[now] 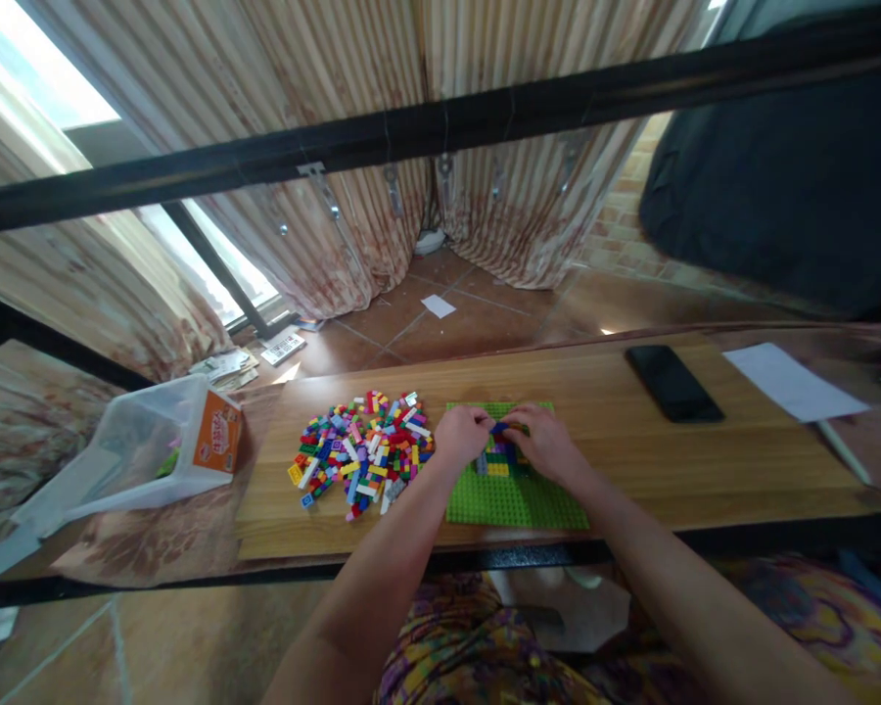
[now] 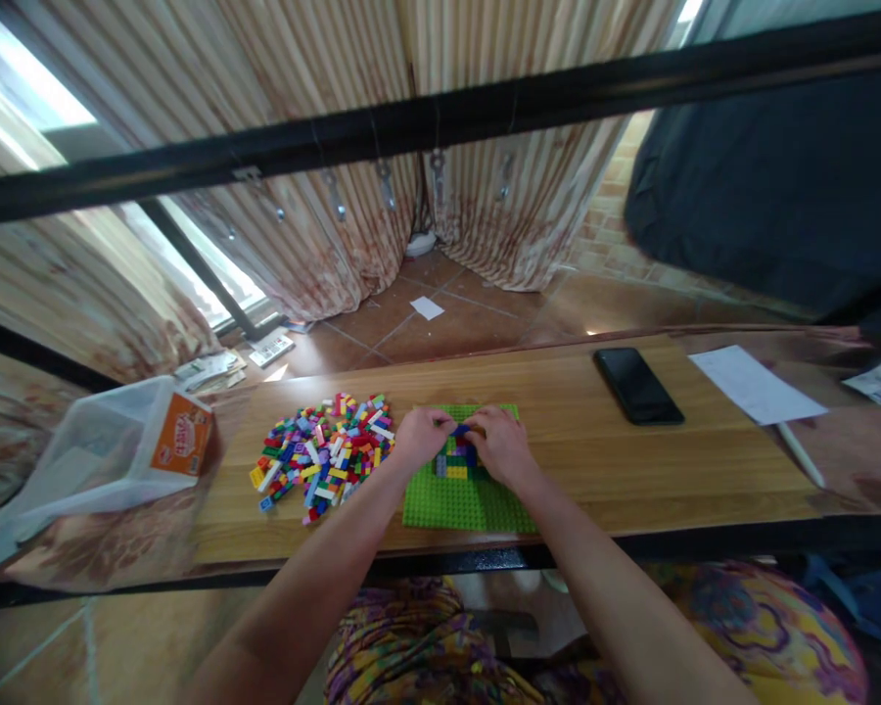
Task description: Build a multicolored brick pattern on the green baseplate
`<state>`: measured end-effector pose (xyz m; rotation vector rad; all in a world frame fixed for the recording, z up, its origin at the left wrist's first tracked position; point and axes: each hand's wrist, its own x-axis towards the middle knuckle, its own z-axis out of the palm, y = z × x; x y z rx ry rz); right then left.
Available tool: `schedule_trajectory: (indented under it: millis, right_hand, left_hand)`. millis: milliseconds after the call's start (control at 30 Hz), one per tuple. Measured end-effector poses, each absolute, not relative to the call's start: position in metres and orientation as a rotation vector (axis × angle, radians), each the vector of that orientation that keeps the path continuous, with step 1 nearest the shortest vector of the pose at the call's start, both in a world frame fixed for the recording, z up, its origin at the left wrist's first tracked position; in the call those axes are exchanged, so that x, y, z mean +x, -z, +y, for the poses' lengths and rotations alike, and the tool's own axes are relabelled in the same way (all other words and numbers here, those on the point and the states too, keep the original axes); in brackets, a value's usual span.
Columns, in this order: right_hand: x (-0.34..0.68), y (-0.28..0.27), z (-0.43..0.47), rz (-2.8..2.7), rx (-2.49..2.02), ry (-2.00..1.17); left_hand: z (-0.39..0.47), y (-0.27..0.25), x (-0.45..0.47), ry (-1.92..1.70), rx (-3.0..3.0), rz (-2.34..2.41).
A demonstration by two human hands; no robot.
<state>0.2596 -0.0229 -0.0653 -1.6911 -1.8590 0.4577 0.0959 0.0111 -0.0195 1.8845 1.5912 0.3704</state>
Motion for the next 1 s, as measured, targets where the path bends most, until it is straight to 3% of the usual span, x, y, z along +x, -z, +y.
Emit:
schedule_trajectory:
  millis: [500, 700, 1000]
  right_hand:
    - [0.309, 0.078, -0.116, -1.535, -1.729, -0.143]
    - [0.276, 0.088, -0.141, -1.86, -1.666, -0.056]
    - [0.296, 0.104, -0.129, -1.983, -1.572, -0.116]
  left_hand:
    - [-0.027, 0.021, 0.068, -0.783, 1.856, 1.575]
    - [-0.062, 0.017, 0.023, -0.945, 1.876, 1.601]
    - [-0.053, 0.007, -0.045, -0.72, 2.078, 1.966]
